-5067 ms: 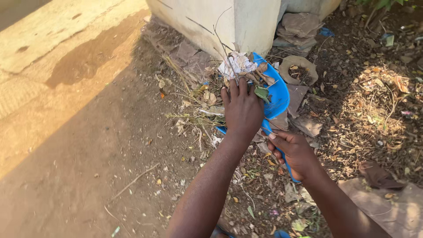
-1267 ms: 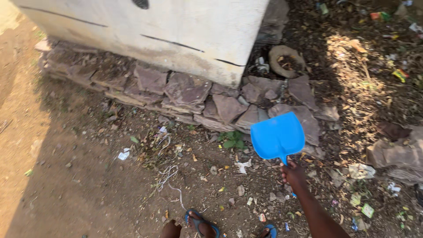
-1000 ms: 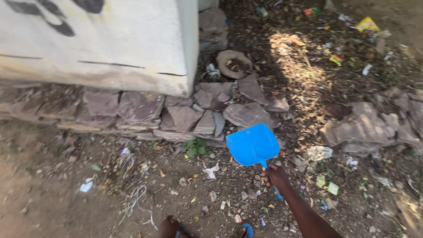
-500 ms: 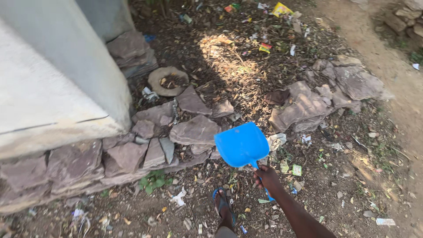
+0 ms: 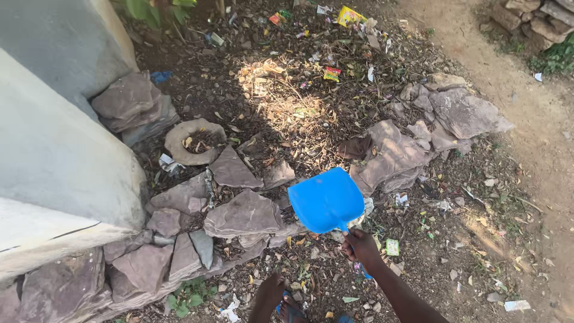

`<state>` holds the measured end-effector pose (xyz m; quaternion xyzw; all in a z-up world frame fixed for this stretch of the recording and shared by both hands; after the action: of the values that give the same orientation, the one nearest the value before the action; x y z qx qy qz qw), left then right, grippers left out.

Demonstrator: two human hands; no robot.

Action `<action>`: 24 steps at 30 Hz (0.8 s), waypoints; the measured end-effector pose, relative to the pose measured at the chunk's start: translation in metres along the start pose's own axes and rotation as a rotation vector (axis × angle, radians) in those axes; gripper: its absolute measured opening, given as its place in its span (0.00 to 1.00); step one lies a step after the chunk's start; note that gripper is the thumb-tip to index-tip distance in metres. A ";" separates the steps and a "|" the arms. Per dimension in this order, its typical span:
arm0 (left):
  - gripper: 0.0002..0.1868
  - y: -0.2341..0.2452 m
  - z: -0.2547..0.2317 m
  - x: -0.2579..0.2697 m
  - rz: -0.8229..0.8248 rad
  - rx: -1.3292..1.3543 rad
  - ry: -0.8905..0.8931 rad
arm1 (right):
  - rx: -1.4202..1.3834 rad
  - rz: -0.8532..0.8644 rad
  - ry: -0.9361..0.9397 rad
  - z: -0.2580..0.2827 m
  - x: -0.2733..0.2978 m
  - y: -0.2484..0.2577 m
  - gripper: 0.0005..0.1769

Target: The person picks up dry leaves, twigs, and litter by hand and places them into a blue dustpan before carrying the loaded dustpan across the dirt yard.

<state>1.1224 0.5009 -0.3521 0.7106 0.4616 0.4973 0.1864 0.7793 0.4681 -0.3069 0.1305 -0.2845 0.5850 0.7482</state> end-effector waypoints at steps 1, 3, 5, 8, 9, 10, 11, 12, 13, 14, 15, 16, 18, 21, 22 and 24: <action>0.24 -0.008 -0.024 -0.011 -0.008 0.041 -0.041 | 0.017 -0.003 0.015 0.004 -0.006 0.007 0.18; 0.23 -0.017 -0.077 -0.034 -0.077 0.182 -0.148 | -0.034 -0.022 0.015 0.008 -0.022 0.023 0.16; 0.19 -0.041 -0.120 -0.056 0.009 0.270 -0.110 | -0.071 -0.034 0.021 0.016 -0.046 0.044 0.14; 0.15 -0.085 -0.191 -0.069 0.161 0.458 -0.109 | -0.072 0.001 0.053 0.026 -0.075 0.068 0.15; 0.15 -0.092 -0.220 -0.071 0.191 0.624 -0.208 | -0.145 0.033 0.121 0.034 -0.078 0.074 0.16; 0.15 -0.097 -0.240 -0.078 0.179 0.622 -0.211 | -0.224 0.063 0.198 0.049 -0.087 0.080 0.17; 0.16 -0.112 -0.257 -0.086 0.293 0.775 -0.124 | -0.226 0.073 0.206 0.063 -0.101 0.088 0.17; 0.18 -0.133 -0.270 -0.082 0.431 0.919 -0.022 | -0.052 0.071 0.206 0.067 -0.104 0.099 0.16; 0.18 -0.142 -0.281 -0.081 0.441 0.910 -0.015 | 0.122 0.070 0.204 0.069 -0.104 0.107 0.16; 0.22 -0.152 -0.295 -0.089 0.499 0.880 0.037 | 0.117 0.067 0.213 0.078 -0.113 0.112 0.16; 0.26 -0.159 -0.307 -0.099 0.556 0.848 0.089 | 0.100 0.038 0.095 0.077 -0.125 0.119 0.15; 0.26 -0.164 -0.322 -0.107 0.561 0.852 0.094 | 0.091 0.008 -0.038 0.069 -0.129 0.130 0.15; 0.27 -0.165 -0.345 -0.128 0.507 1.003 0.116 | 0.070 0.034 0.000 0.081 -0.145 0.140 0.16; 0.25 -0.162 -0.364 -0.146 0.457 1.075 0.128 | 0.057 0.079 0.021 0.101 -0.168 0.140 0.17; 0.25 -0.158 -0.367 -0.155 0.452 1.074 0.128 | 0.044 0.066 0.000 0.104 -0.173 0.137 0.17; 0.37 -0.149 -0.369 -0.175 0.391 1.169 0.188 | 0.002 0.082 -0.075 0.112 -0.185 0.116 0.18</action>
<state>0.7141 0.3574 -0.3923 0.7196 0.5333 0.2478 -0.3692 0.6097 0.2931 -0.3398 0.1411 -0.3167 0.6103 0.7123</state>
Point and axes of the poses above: each hand's wrist, its own x-axis away from the middle knuckle, its own y-axis out of the back of the hand, z = x × y, the point moved 8 cm from there along -x, towards the middle knuckle, and after that the axes turned 14 degrees about -x, right-handed, at the moved point
